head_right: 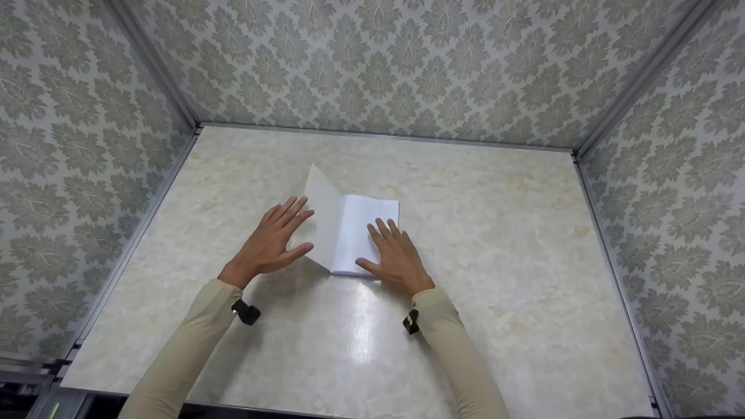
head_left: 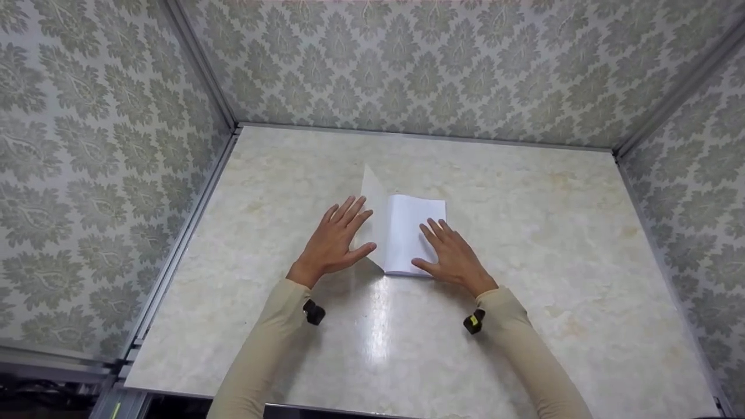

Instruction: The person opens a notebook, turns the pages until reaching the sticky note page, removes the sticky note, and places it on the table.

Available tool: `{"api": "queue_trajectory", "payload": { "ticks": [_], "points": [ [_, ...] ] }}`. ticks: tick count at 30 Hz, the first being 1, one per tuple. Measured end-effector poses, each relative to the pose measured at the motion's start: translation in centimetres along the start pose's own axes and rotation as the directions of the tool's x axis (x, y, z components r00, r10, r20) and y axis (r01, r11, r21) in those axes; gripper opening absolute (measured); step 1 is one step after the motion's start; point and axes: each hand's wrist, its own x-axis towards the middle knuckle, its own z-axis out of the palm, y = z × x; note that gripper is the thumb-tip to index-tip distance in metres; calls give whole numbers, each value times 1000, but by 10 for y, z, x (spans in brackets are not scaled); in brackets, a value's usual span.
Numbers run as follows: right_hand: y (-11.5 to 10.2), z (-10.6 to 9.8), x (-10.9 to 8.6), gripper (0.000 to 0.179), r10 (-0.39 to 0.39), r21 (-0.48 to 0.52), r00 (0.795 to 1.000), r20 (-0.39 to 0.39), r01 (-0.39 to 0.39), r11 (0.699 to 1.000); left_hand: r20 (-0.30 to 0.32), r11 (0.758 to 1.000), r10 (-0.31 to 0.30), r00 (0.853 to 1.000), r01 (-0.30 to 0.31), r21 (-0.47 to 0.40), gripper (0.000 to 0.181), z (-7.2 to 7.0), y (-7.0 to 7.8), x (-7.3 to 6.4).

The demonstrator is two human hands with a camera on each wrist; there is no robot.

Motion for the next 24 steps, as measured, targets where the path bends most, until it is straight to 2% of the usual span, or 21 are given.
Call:
{"api": "queue_trajectory", "payload": {
  "ticks": [6, 12, 18, 24],
  "points": [
    [7, 9, -2, 96, 17, -10, 1000, 24, -17, 1000, -17, 999, -39, 999, 39, -9, 80, 6, -14, -14],
    [15, 18, -9, 94, 19, -36, 998, 61, -17, 999, 8, 995, -94, 996, 94, -16, 80, 15, -28, -30],
    [21, 21, -14, 93, 21, -42, 998, 62, -18, 999, 62, 990, -144, 988, 144, -8, 79, 26, -41, -45],
    [24, 19, -18, 92, 42, -30, 997, 61, -41, 999, 170, 982, -184, 968, 189, -15, 83, 37, -47, -51]
  ]
}}
